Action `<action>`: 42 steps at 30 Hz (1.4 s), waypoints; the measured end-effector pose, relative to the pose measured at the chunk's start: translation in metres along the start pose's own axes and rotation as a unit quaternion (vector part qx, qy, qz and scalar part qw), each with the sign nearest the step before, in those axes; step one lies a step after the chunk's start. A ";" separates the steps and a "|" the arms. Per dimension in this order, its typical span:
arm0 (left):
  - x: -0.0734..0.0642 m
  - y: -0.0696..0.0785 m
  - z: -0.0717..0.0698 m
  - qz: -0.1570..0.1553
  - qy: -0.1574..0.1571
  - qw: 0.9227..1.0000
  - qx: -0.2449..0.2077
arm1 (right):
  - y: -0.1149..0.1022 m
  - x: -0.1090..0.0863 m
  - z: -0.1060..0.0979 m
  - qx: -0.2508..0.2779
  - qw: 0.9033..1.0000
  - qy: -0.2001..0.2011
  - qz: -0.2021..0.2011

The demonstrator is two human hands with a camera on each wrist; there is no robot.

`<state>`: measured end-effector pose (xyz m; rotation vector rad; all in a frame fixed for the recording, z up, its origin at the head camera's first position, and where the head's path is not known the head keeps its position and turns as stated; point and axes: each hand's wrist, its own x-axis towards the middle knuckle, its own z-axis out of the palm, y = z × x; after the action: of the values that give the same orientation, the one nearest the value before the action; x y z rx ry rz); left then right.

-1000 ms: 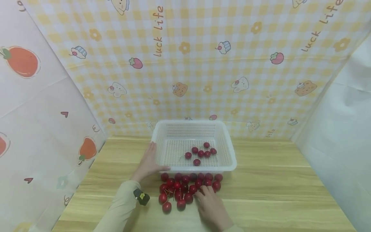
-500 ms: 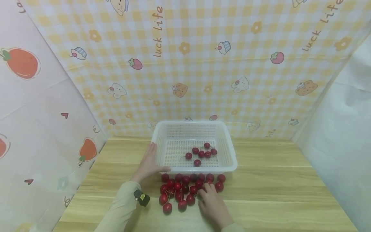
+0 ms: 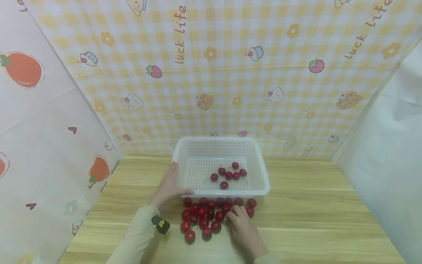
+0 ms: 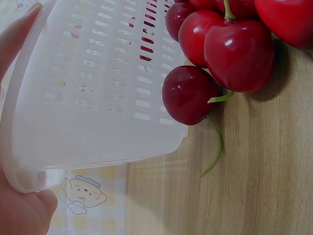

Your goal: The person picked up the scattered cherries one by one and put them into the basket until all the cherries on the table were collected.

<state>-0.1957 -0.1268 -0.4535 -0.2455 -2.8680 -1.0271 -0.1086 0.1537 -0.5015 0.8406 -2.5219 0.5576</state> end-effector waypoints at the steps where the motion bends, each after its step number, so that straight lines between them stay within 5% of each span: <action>1: 0.001 0.000 0.000 -0.001 -0.002 1.000 0.002 | 0.000 0.001 -0.001 -0.001 1.000 0.003 -0.006; 11: 0.000 0.002 -0.003 -0.002 -0.007 1.000 -0.004 | -0.013 0.021 -0.033 0.073 0.990 0.031 -0.120; 18: 0.000 0.005 -0.006 -0.003 -0.002 1.000 -0.008 | -0.007 0.082 -0.082 0.108 0.969 0.072 -0.212; 21: -0.001 0.006 -0.007 -0.001 0.000 1.000 -0.014 | 0.008 0.114 -0.099 0.115 0.967 0.051 -0.222; 27: -0.001 0.006 -0.006 -0.001 -0.001 1.000 -0.013 | 0.038 0.183 -0.106 0.098 0.981 -0.088 -0.142; 30: -0.001 0.005 -0.006 -0.001 0.002 1.000 -0.016 | 0.052 0.215 -0.097 0.091 0.978 -0.167 -0.081; 36: 0.000 0.003 -0.004 -0.003 0.000 1.000 -0.018 | 0.073 0.250 -0.060 0.081 0.949 -0.302 0.042; 42: 0.001 0.001 -0.002 -0.001 0.003 1.000 -0.010 | 0.082 0.250 -0.025 0.070 0.918 -0.358 0.153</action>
<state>-0.1964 -0.1274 -0.4515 -0.2408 -2.8545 -1.0553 -0.3358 0.1101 -0.3738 0.8072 -3.3602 0.6136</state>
